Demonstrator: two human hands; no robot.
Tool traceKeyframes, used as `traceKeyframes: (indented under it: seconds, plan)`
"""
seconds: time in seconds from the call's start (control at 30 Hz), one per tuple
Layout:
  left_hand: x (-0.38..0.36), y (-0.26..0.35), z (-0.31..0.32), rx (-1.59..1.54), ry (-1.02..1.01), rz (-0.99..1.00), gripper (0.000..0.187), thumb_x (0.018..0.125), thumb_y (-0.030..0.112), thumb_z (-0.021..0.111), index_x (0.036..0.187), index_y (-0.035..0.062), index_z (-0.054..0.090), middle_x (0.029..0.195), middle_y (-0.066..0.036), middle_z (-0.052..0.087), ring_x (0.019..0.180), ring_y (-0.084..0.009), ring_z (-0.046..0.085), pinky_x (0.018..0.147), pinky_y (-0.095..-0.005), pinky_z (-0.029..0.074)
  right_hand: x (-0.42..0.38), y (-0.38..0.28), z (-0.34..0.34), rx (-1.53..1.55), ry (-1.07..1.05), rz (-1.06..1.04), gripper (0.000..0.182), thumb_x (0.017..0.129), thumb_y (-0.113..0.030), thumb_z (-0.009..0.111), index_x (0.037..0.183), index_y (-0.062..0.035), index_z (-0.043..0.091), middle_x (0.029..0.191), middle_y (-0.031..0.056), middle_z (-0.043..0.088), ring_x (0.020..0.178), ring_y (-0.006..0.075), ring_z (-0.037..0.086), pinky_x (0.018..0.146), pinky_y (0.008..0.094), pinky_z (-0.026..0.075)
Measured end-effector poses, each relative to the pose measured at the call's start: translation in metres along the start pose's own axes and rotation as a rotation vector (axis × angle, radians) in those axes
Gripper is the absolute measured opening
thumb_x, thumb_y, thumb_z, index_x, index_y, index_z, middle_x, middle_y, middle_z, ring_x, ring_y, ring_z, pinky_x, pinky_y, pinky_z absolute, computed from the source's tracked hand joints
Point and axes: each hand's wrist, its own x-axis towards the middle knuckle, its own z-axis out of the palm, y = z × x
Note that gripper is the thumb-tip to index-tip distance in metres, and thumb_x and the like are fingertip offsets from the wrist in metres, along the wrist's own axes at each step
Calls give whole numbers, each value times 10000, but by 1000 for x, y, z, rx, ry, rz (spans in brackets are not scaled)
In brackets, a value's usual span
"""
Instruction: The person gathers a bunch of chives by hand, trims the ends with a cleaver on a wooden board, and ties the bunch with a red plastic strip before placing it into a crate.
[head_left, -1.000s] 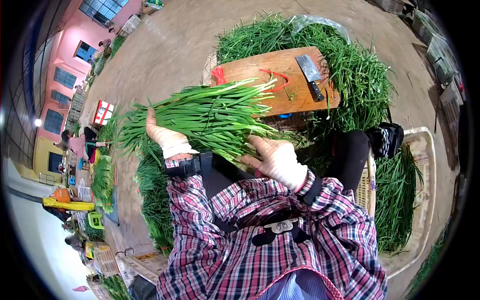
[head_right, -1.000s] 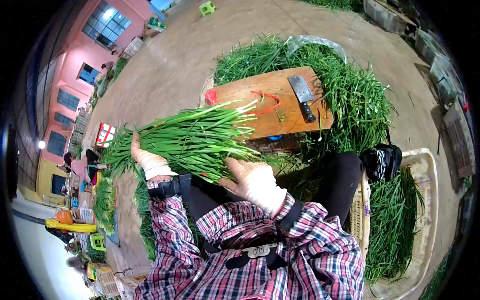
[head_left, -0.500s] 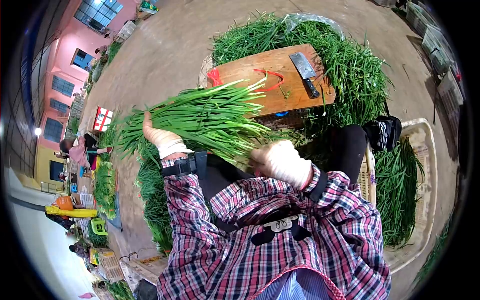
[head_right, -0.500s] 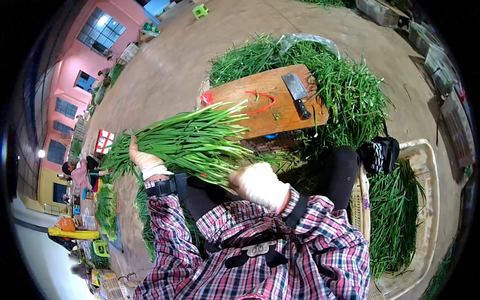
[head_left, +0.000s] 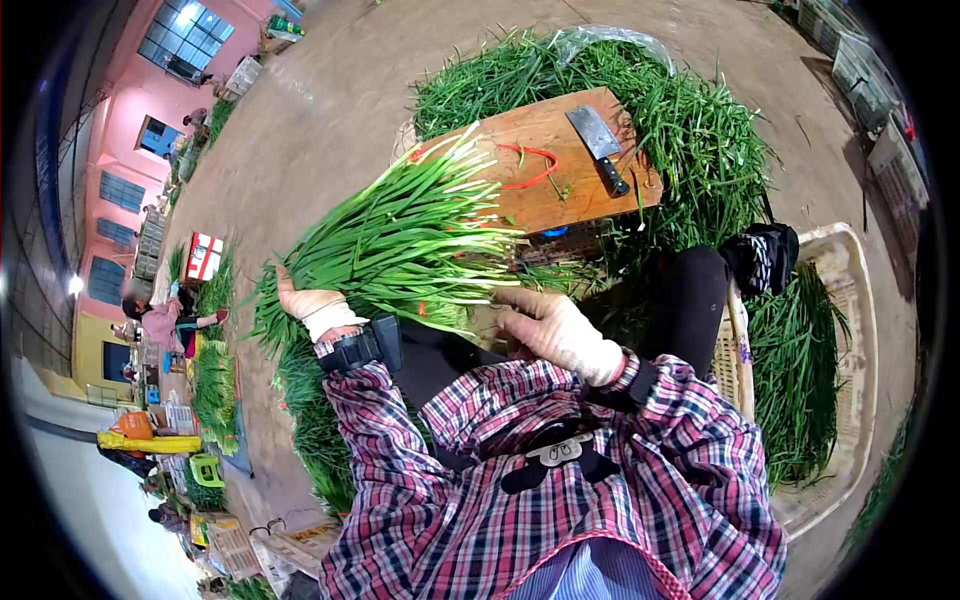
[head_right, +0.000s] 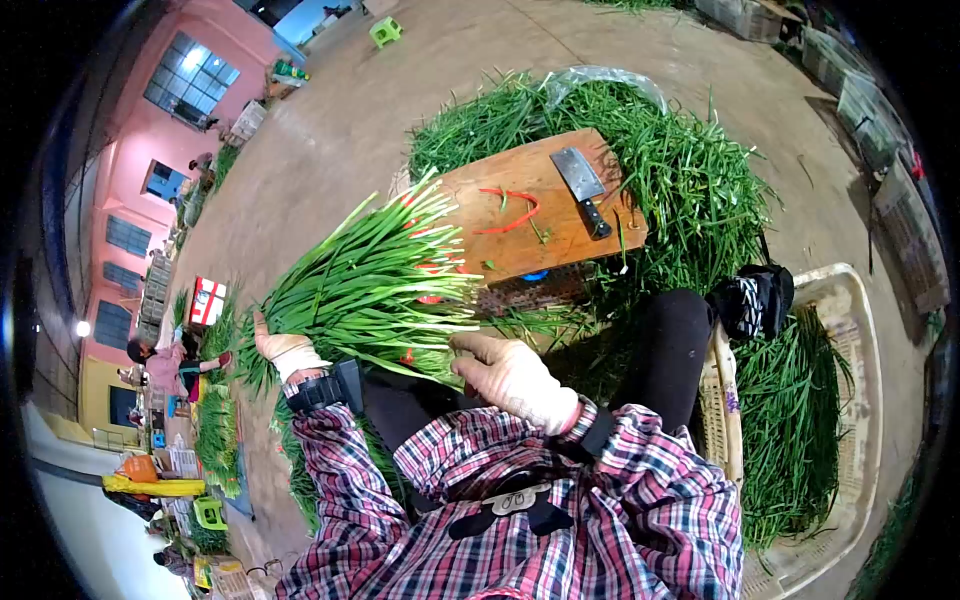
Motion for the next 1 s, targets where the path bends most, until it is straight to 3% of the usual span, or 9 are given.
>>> traceKeyframes:
  seconds: [0.33, 0.4, 0.47, 0.53, 0.6, 0.73, 0.87, 0.93, 1.0]
  plan:
    - [-21, -1, 7, -7, -135, -136, 535, 896, 444, 572, 1209, 11, 603, 1259, -185, 604, 1132, -363, 571, 1017, -522, 424, 20, -26, 23, 597, -242, 240, 475, 896, -184, 642, 1321, -13, 517, 767, 56, 645, 553, 93, 566, 528, 238, 470]
    - [-13, -9, 0, -16, -144, -52, 557, 889, 453, 577, 1229, 11, 594, 1281, -179, 591, 1155, -374, 556, 1008, -539, 429, 19, -25, 22, 386, -475, 103, 465, 891, -249, 659, 1292, -41, 549, 818, 85, 682, 624, 163, 625, 585, 293, 507]
    - [-19, -5, 5, 29, -75, -98, 602, 871, 482, 602, 1247, 12, 579, 1269, -179, 599, 1143, -375, 565, 1003, -546, 432, 15, 11, 24, -191, -149, -538, 479, 873, -339, 659, 1274, -90, 571, 974, 144, 696, 851, 277, 676, 744, 385, 531]
    - [-23, -2, 9, 71, -20, -21, 623, 849, 481, 637, 1257, 14, 573, 1268, -181, 600, 1143, -375, 565, 1003, -546, 432, 0, -26, -7, -629, -387, -119, 461, 861, -362, 641, 1270, -156, 587, 1155, 194, 635, 1064, 334, 613, 886, 437, 499]
    - [-12, -3, -3, 37, -90, -12, 628, 839, 476, 654, 1256, 14, 573, 1271, -181, 598, 1146, -373, 564, 1004, -544, 435, -6, -34, -31, -743, -404, -272, 437, 842, -324, 668, 1223, -118, 612, 1089, 177, 664, 1010, 350, 633, 860, 426, 515]
    - [-22, -4, 4, 21, -67, -35, 579, 851, 452, 612, 1197, -12, 592, 1226, -194, 605, 1116, -369, 571, 1001, -536, 434, -22, -109, -67, -521, 371, -762, 383, 764, -143, 709, 1125, -31, 648, 1009, 188, 648, 899, 380, 637, 780, 402, 523]
    - [-22, -13, 2, -28, -93, -80, 539, 846, 427, 634, 1198, 20, 605, 1222, -152, 619, 1114, -352, 576, 990, -532, 449, -21, -134, -73, -570, 552, -1344, 461, 675, -155, 722, 1113, -44, 632, 1088, 170, 608, 972, 371, 605, 843, 487, 495]
    - [-36, -19, 14, 68, -16, -15, 550, 843, 448, 634, 1200, 29, 611, 1220, -145, 624, 1115, -341, 579, 989, -532, 450, 4, -101, -55, -725, 273, -1124, 475, 683, -206, 727, 1128, -73, 628, 1140, 140, 604, 1059, 357, 583, 925, 535, 463]
    - [-36, -29, 28, 98, 58, 2, 595, 848, 497, 628, 1211, 25, 608, 1220, -155, 627, 1122, -343, 581, 987, -535, 450, 25, 38, -56, -1435, -10, -761, 453, 759, -302, 705, 1166, -123, 620, 1159, 117, 619, 1137, 333, 555, 1020, 557, 386]
